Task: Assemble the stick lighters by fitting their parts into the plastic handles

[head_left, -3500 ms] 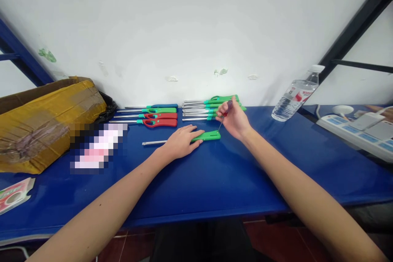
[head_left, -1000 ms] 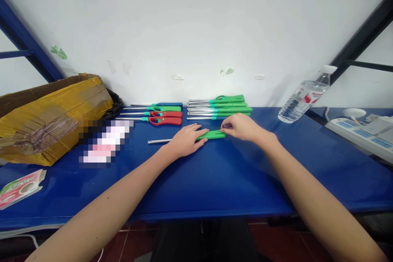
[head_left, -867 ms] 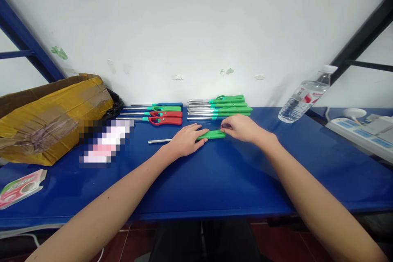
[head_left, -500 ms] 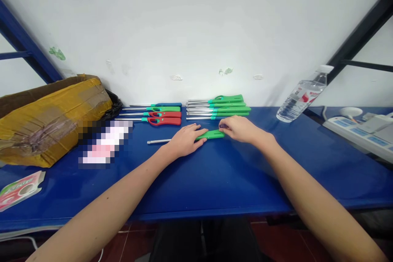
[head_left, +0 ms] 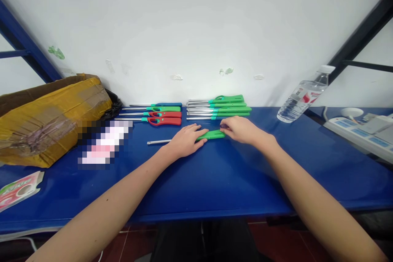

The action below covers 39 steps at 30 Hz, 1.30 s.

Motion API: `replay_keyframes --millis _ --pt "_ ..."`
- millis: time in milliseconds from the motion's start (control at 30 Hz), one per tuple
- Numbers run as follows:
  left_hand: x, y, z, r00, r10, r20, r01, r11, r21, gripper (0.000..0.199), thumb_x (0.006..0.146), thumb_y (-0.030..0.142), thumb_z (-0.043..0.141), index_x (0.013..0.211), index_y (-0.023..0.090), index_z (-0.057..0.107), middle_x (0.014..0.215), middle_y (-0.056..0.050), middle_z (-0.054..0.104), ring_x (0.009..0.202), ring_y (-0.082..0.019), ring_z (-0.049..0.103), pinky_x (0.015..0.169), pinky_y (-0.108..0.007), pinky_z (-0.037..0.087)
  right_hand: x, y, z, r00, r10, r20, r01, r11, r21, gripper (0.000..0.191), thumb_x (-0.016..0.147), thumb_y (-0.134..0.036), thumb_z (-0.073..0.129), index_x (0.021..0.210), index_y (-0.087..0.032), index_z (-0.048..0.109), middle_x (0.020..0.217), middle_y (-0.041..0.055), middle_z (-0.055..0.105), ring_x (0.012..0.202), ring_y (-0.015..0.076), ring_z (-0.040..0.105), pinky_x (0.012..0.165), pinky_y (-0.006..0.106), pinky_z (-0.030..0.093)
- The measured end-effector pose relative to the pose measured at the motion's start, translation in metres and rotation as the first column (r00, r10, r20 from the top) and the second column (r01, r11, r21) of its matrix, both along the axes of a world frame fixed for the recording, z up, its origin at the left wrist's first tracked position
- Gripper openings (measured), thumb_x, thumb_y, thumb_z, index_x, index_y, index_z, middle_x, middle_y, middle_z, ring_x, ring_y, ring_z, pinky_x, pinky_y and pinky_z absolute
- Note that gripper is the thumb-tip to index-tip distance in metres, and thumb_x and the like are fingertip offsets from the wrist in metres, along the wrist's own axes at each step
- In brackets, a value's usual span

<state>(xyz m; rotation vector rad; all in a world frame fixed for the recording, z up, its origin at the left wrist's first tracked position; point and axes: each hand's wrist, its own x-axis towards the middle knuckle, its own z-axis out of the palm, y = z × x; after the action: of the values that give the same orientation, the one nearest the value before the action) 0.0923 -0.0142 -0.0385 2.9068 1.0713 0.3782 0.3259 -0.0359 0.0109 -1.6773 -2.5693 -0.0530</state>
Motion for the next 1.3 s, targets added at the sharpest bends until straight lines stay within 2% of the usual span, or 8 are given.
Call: replay_keyframes --millis 200,433,633,867,1067,1167,1300 --pt "0.0 0.0 0.0 1.0 -0.007 0.002 0.007 1.0 0.001 0.047 0.1 0.042 0.038 0.139 0.02 0.051 0.141 -0.015 0.052 0.132 -0.03 0.046 0.11 -0.043 0.036 0.0 -0.001 -0.002 1.0 0.024 0.012 -0.024 1.0 -0.001 0.017 0.091 -0.021 0.047 0.091 -0.018 0.064 0.094 0.009 0.072 0.082 0.0219 0.065 0.065 0.028 0.037" --pt "0.0 0.0 0.0 1.0 -0.012 0.014 0.012 1.0 0.005 0.045 0.1 0.041 0.039 0.138 0.02 0.052 0.141 -0.014 0.052 0.13 -0.029 0.048 0.11 -0.044 0.037 -0.001 -0.004 0.005 1.0 0.027 -0.011 -0.026 0.999 0.023 0.018 0.091 -0.019 0.045 0.093 -0.018 0.064 0.095 0.0087 0.072 0.083 0.0212 0.064 0.065 0.027 0.037" --pt "0.0 0.0 0.0 1.0 -0.002 0.01 0.002 1.0 0.01 0.046 0.1 0.041 0.04 0.139 0.021 0.052 0.14 -0.015 0.052 0.131 -0.03 0.047 0.11 -0.042 0.037 0.008 0.005 0.0 0.993 -0.091 -0.081 0.096 0.994 0.054 0.021 0.093 -0.028 0.047 0.097 -0.018 0.065 0.093 0.0092 0.072 0.08 0.0215 0.064 0.064 0.027 0.037" --pt "-0.001 0.001 0.002 0.999 -0.009 -0.034 0.01 1.0 0.017 0.047 0.1 0.042 0.038 0.141 0.021 0.049 0.141 -0.013 0.051 0.131 -0.029 0.046 0.109 -0.042 0.037 0.017 0.016 -0.016 0.975 -0.172 -0.143 0.174 0.985 -0.005 0.026 0.092 -0.035 0.049 0.101 -0.018 0.066 0.094 0.009 0.073 0.078 0.0203 0.063 0.064 0.027 0.038" --pt "-0.006 0.001 0.005 0.999 -0.031 -0.022 0.032 0.998 0.046 0.052 0.099 0.042 0.043 0.144 0.016 0.043 0.14 -0.015 0.052 0.131 -0.03 0.046 0.11 -0.042 0.035 0.013 0.015 -0.008 0.923 -0.148 -0.355 0.224 0.957 0.184 0.03 0.095 -0.033 0.041 0.1 -0.018 0.066 0.088 0.008 0.073 0.077 0.0209 0.064 0.068 0.028 0.04" --pt "-0.01 0.003 0.006 0.998 -0.06 0.004 0.06 0.996 0.067 0.048 0.096 0.043 0.049 0.135 0.014 0.05 0.136 -0.015 0.054 0.13 -0.03 0.046 0.111 -0.043 0.035 0.008 0.011 -0.004 0.908 -0.155 -0.39 0.251 0.945 0.209 0.032 0.096 -0.036 0.039 0.102 -0.018 0.065 0.08 0.0069 0.072 0.072 0.021 0.063 0.066 0.028 0.04" --pt "-0.014 0.004 0.01 0.991 -0.127 0.034 0.124 0.989 0.077 0.032 0.095 0.037 0.054 0.118 0.015 0.055 0.128 -0.014 0.058 0.124 -0.028 0.051 0.106 -0.043 0.04 0.005 0.009 -0.008 0.912 -0.227 -0.341 0.285 0.95 0.13 0.038 0.095 -0.047 0.04 0.103 -0.02 0.066 0.084 0.0062 0.073 0.078 0.0228 0.065 0.067 0.029 0.04"
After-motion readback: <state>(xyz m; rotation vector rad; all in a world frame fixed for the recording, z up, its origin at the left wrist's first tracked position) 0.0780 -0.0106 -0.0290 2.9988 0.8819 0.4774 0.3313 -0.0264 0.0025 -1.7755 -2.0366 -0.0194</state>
